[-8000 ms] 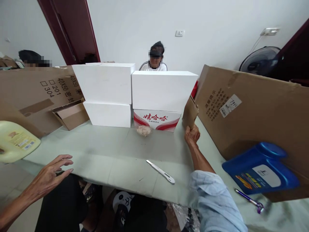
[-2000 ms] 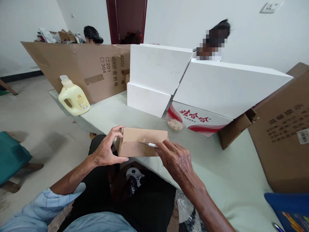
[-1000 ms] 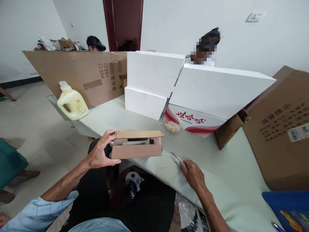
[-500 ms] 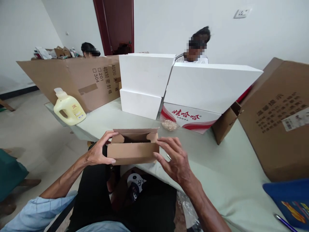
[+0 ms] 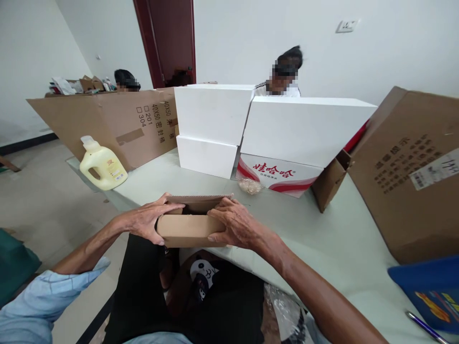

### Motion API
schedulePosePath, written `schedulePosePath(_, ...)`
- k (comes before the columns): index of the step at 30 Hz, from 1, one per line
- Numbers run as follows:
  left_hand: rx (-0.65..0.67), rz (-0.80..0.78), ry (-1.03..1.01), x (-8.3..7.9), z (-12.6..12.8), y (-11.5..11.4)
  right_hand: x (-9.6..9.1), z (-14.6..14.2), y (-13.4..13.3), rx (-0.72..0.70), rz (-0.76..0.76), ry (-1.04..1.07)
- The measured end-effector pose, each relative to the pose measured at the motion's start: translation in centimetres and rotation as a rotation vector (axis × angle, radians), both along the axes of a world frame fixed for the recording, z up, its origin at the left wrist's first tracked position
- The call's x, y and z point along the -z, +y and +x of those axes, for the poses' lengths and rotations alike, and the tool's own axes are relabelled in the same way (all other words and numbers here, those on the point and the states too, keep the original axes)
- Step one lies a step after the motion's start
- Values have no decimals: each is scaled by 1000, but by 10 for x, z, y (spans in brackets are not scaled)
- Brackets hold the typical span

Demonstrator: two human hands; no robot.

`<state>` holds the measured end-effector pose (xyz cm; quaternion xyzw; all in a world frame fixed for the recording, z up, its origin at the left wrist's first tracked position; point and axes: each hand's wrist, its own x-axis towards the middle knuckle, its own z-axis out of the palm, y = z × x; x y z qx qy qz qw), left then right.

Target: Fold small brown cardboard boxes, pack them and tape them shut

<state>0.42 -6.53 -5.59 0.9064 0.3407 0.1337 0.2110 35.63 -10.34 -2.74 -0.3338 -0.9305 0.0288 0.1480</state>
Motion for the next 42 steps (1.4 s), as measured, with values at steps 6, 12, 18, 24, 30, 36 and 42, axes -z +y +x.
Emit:
schedulePosePath(6,39,-3,107,-14,2,7,6,6,0,-55,78,47)
schedulePosePath(12,180,-117,-7,-22,0,15,28,13,-9,-27,191,328)
schedulePosePath(18,108,-144,-215,-18,6,21,42,19,-12,147,204,616)
schedulePosePath(24,-163,-190,-473,16,18,21,64,24,-12,455,109,1030)
schedulePosePath(30,-399,-135,-689,41,28,22,90,31,-9,585,24,1356)
schedulePosePath(36,-595,-8,-814,57,35,32,109,44,-38,521,-476,1197)
schedulePosePath(42,-700,239,-698,56,58,40,108,56,-86,523,-509,946)
